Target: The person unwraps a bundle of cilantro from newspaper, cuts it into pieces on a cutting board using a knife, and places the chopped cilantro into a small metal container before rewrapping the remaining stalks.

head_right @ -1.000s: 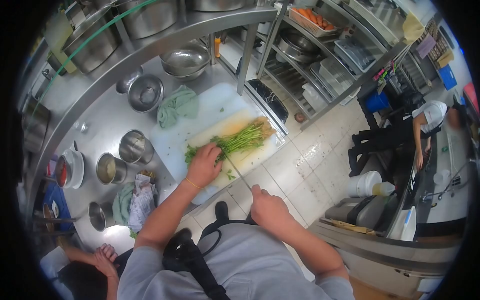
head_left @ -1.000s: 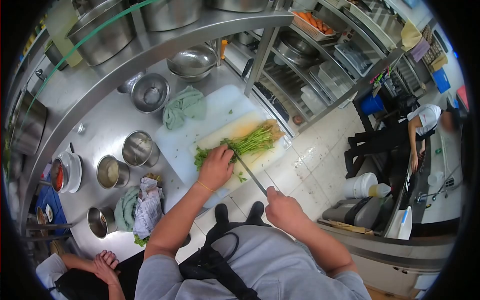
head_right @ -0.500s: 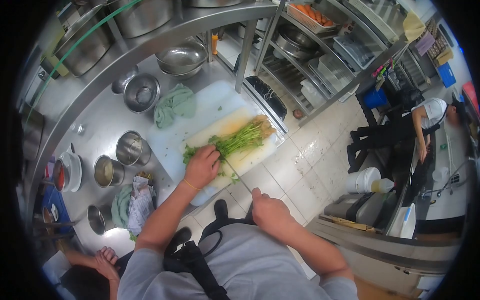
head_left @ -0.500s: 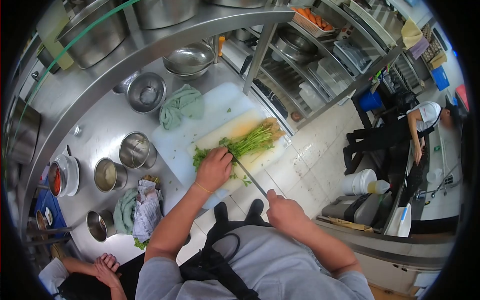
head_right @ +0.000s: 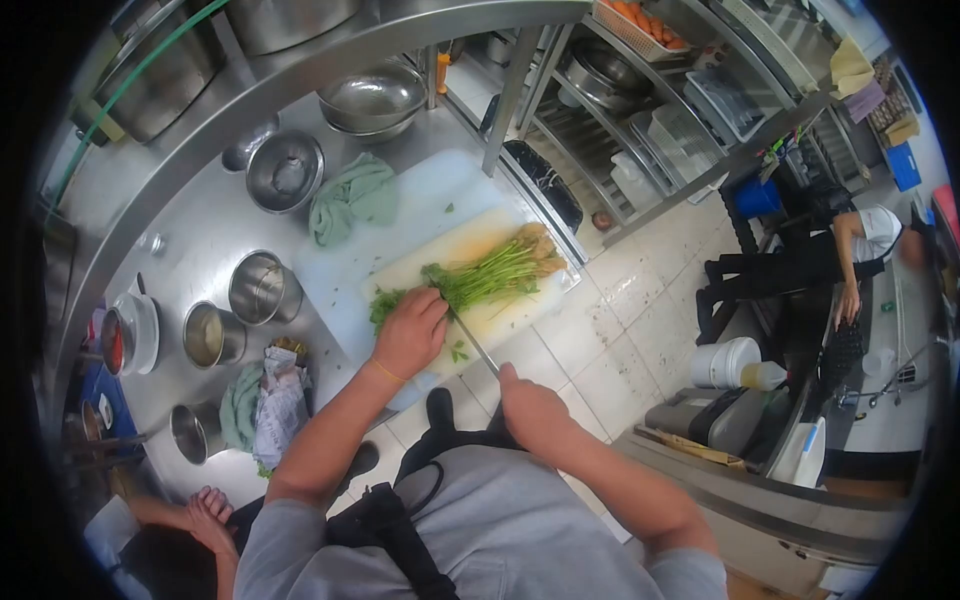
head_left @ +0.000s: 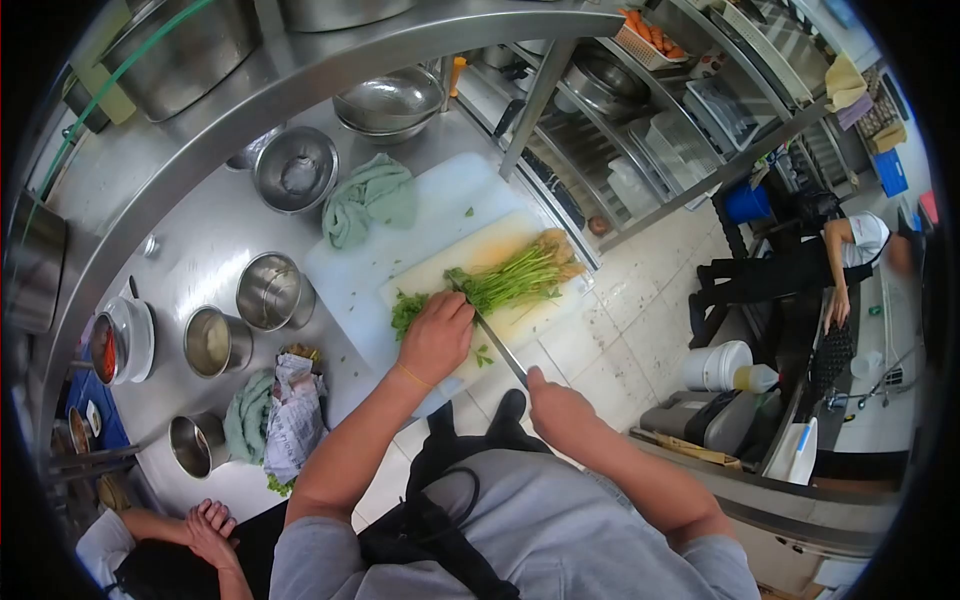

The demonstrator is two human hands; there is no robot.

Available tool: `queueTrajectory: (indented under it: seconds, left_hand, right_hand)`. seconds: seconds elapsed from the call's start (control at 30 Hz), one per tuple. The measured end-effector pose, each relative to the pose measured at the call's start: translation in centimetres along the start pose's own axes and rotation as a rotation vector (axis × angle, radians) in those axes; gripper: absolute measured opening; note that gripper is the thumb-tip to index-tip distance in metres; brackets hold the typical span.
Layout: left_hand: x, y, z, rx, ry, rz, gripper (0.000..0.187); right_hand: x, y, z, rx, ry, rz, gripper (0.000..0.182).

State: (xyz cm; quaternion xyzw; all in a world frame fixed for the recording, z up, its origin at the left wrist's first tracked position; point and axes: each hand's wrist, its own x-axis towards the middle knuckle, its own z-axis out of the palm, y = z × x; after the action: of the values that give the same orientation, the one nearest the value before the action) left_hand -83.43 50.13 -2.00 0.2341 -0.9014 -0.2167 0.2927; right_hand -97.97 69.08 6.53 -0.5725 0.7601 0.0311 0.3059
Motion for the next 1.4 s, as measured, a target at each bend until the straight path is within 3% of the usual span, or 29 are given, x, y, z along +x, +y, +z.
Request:
queueTrajectory:
  seconds: [0.33, 0.5, 0.63, 0.7, 0.77, 0.83, 0.93, 1.07, 1.13, 1.27, 1.4]
  left_hand:
    - [-1.4, -0.3, -1.0, 0.048, 0.026, -0.014, 0.020]
    - [0.7, 0.4, -4.8, -0.176, -0.097, -0.230, 0.034]
    - [4.5, 1.2, -4.6, -0.119, 0.002, -0.160, 0.044]
    - [6.3, 1.6, -1.3, 0.041, -0.068, 0.001, 0.057]
    - [7.9, 2.8, 1.4, 0.121, -0.137, 0.016, 0.062]
    - [9.5, 3.7, 3.6, 0.305, -0.389, -0.168, 0.055]
    - [11.4, 2.1, 5.8, 0.346, -0.492, -0.245, 0.047]
    - [13.4, 1.6, 6.9, 0.383, -0.455, -0.314, 0.040]
    - [14.5, 2.5, 6.9, 0.180, -0.339, -0.470, 0.033]
    - [18.6, 2.9, 7.7, 0.045, -0.328, -0.608, 0.032]
    - [27.8, 3.8, 7.5, -0.427, -0.443, -0.922, 0.053]
  right_hand:
    - [4.1, 0.4, 0.8, 0.188, 0.102, -0.039, 0.031]
    - [0.3, 0.8, -2.6, 0.360, 0.116, 0.056, 0.031]
    - [-2.9, 3.3, -5.5, 0.476, 0.201, 0.262, 0.035]
    - [-3.1, 5.8, -5.2, 0.474, 0.252, 0.268, 0.036]
    - [-3.1, 7.8, -5.6, 0.533, 0.296, 0.342, 0.037]
    - [-2.9, 10.0, -5.9, 0.555, 0.299, 0.342, 0.038]
    - [-2.4, 14.3, -5.8, 0.590, 0.321, 0.317, 0.041]
    - [-1.4, 19.5, -6.8, 0.615, 0.313, 0.314, 0.044]
    - [-1.0, 22.0, -7.4, 0.624, 0.306, 0.320, 0.044]
    - [-0.9, 25.7, -8.8, 0.629, 0.316, 0.330, 0.045]
    - [-0.6, 28.1, -9.6, 0.620, 0.321, 0.347, 0.049]
